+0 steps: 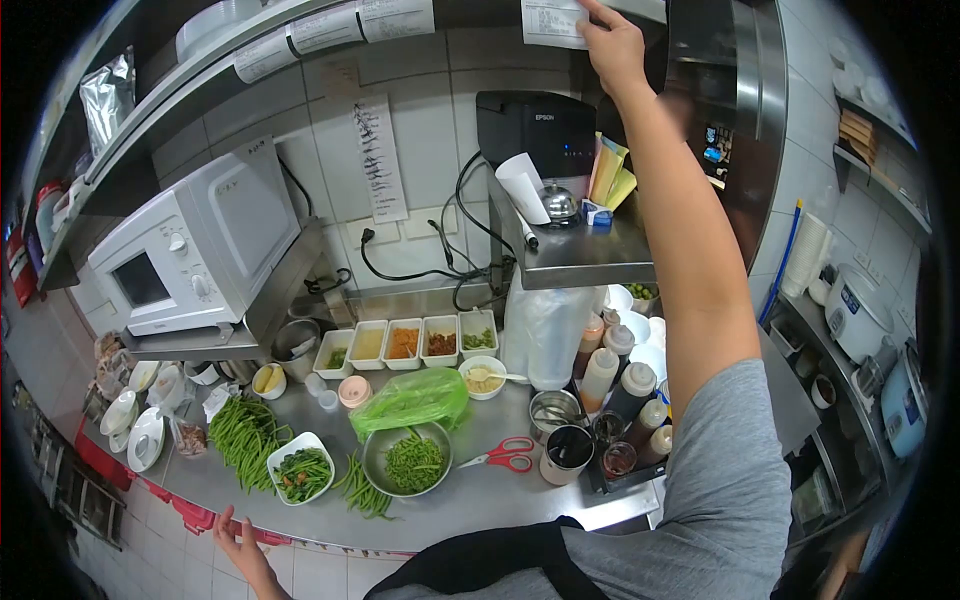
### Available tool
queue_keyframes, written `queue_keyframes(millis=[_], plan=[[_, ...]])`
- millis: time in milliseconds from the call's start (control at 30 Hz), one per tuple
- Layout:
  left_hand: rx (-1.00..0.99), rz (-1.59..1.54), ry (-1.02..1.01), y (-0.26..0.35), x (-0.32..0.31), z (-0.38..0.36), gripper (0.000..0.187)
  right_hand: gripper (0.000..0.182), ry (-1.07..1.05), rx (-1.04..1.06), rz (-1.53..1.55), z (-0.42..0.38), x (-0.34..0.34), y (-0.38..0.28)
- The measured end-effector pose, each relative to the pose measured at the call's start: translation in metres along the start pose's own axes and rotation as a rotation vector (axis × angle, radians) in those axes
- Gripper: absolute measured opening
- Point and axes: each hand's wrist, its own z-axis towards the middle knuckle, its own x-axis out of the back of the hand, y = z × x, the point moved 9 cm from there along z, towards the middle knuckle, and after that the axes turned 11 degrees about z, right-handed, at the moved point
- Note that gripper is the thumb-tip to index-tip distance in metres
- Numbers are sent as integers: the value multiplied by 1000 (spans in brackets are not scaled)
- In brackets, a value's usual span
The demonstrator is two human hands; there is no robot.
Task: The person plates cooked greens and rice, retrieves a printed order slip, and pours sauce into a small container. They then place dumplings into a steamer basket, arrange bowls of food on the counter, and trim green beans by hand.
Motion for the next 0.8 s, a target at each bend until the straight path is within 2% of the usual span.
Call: queue_keyframes(millis=[333, 633, 800], plan=[[38, -12, -25, -1, -1, 2, 36, 33, 19, 52, -29, 3, 0, -1], [21, -31, 14, 0, 1, -1, 38, 35, 27, 54, -30, 6, -2, 9], [27, -27, -18, -10, 1, 0, 39, 37, 30, 166, -156, 5, -1, -1]])
